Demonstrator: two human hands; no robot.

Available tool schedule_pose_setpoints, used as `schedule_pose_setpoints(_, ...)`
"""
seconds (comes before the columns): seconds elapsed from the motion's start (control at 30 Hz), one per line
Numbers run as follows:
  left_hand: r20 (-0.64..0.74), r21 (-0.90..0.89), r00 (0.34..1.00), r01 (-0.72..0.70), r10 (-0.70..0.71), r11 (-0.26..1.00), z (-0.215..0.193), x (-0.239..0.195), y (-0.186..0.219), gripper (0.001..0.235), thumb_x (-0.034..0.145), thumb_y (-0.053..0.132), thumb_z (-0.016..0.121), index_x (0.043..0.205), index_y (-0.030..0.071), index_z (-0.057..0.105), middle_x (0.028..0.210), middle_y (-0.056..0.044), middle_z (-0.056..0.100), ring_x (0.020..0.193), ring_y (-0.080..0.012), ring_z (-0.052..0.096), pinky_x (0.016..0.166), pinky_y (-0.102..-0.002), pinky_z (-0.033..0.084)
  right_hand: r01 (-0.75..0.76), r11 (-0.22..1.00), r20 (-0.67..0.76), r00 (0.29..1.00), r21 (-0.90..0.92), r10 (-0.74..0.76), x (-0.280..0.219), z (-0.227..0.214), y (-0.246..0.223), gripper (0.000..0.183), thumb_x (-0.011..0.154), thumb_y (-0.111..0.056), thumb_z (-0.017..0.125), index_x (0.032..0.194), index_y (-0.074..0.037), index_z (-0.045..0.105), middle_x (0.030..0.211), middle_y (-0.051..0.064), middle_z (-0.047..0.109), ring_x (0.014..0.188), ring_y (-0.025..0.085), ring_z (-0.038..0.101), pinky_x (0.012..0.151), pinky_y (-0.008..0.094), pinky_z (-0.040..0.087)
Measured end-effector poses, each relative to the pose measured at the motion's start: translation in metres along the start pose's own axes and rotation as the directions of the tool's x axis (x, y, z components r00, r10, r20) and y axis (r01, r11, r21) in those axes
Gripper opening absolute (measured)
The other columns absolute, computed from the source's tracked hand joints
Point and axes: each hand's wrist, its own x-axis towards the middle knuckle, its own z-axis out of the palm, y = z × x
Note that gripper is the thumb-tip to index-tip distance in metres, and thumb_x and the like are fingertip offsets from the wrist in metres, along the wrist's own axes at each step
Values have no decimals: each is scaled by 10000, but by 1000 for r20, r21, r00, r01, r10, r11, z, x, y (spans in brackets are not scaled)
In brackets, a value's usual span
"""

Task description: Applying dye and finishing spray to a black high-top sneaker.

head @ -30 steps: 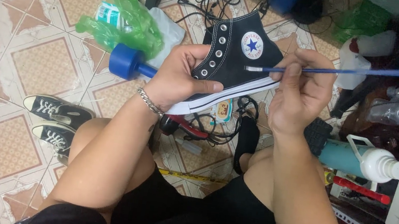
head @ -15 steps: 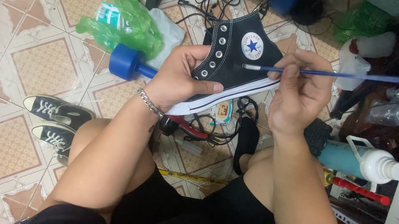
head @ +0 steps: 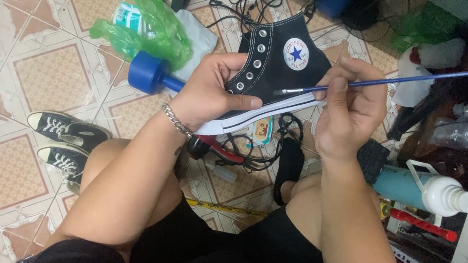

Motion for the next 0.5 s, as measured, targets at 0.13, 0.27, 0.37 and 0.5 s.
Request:
schedule_pose_setpoints(0.13,3,5,1000,2,-2,1000,2,-1,8,696,810,-239,1023,1466,-106,832,1111,-206,933,1063,-186,888,900,-329,781,33,999,-10,999,-24,-33,1,1,-1,251,1283,-127,737,1453,47,674,1013,259,771,834,255,780,788,348,692)
schedule_pose_setpoints(0.27,3,-3,1000,2,-2,1000,1,-1,4,701,811,-237,1029,1471,-106,831,1122,-214,934,1072,-188,884,907,-338,781,14,1000,15,1000,-22,-14,2,1,-1,232,1283,-107,729,1455,45,695,985,230,767,802,227,757,759,325,667)
schedule_pose_setpoints(0.37,4,-5,1000,6,-6,1000,1,-2,5,692,816,-233,1027,1468,-107,831,1121,-211,933,1073,-187,882,911,-342,783,33,999,21,999,-34,-32,2,3,-3,238,1284,-107,730,1452,56,690,989,247,773,810,246,773,758,333,667)
schedule_pose_setpoints(0.5,5,3,1000,12,-12,1000,-1,-1,1,681,822,-220,1032,1464,-110,833,1109,-212,936,1055,-189,884,898,-352,789,37,999,40,999,-26,-35,1,2,-1,235,1279,-113,732,1430,63,695,967,235,767,787,225,752,738,326,649)
